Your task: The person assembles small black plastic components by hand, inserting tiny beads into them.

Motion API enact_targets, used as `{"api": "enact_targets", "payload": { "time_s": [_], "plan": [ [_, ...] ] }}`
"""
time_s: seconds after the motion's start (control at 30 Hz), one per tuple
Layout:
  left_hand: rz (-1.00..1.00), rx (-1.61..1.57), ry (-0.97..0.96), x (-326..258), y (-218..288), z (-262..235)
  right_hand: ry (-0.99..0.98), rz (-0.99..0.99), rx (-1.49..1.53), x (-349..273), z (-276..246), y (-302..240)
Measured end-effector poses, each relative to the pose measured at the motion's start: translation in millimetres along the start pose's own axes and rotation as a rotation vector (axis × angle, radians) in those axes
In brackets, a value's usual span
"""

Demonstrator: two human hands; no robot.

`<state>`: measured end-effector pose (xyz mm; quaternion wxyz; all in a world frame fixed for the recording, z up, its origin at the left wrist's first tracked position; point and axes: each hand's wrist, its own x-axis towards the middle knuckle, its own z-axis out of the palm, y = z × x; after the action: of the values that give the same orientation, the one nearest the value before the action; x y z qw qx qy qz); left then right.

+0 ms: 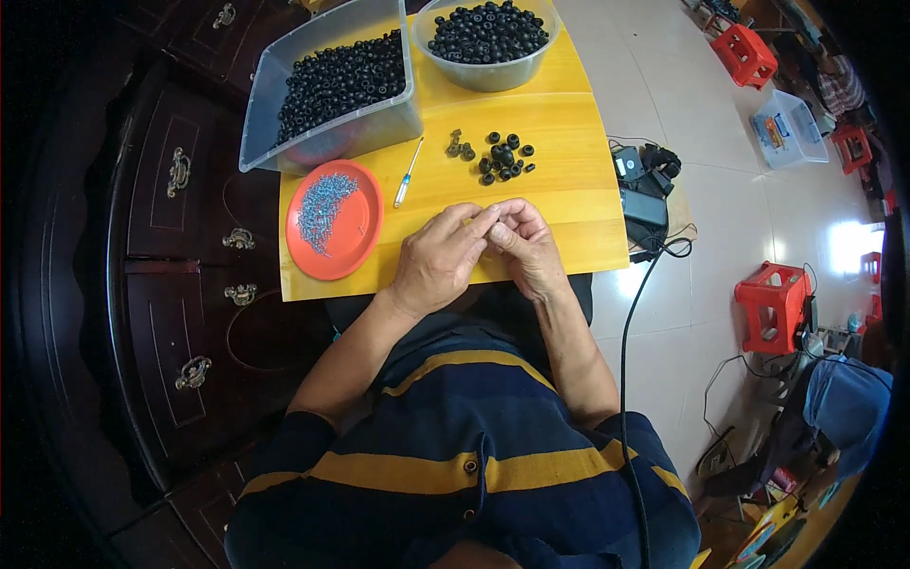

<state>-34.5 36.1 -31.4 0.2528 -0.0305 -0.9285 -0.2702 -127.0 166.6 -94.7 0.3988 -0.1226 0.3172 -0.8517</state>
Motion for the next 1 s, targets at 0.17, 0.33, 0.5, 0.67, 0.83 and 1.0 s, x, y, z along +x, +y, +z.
{"api": "enact_targets", "payload": {
  "time_s": [0.17, 0.33, 0.5, 0.67, 0.83, 1.0],
  "plan": [
    [-0.460, -0.490, 0.061, 6.0, -10.3, -7.1, 0.002, 0.020, -0.041, 2.5, -7.4, -3.7],
    [-0.442, -0.063, 0.032, 27.7, -69.4, 8.6, -0.013, 0.055, 0.021, 3.4, -15.1, -2.8],
    [-0.387, 0.081, 0.058, 39.9, -99.0, 27.9, -0.040, 0.044, 0.074, 6.9, -16.0, -1.0],
    [-0.327, 0.210, 0.038, 46.5, -108.4, 37.7, -0.068, 0.036, 0.099, 7.1, -17.9, -0.1],
    [-0.338, 0.163, 0.003, 45.8, -105.8, 37.5, -0.044, 0.046, 0.103, 6.5, -20.4, 2.0],
    [-0.443, -0.212, 0.086, 26.1, -85.9, 27.6, -0.015, 0.065, 0.110, 4.0, -16.4, 1.0]
  ]
}}
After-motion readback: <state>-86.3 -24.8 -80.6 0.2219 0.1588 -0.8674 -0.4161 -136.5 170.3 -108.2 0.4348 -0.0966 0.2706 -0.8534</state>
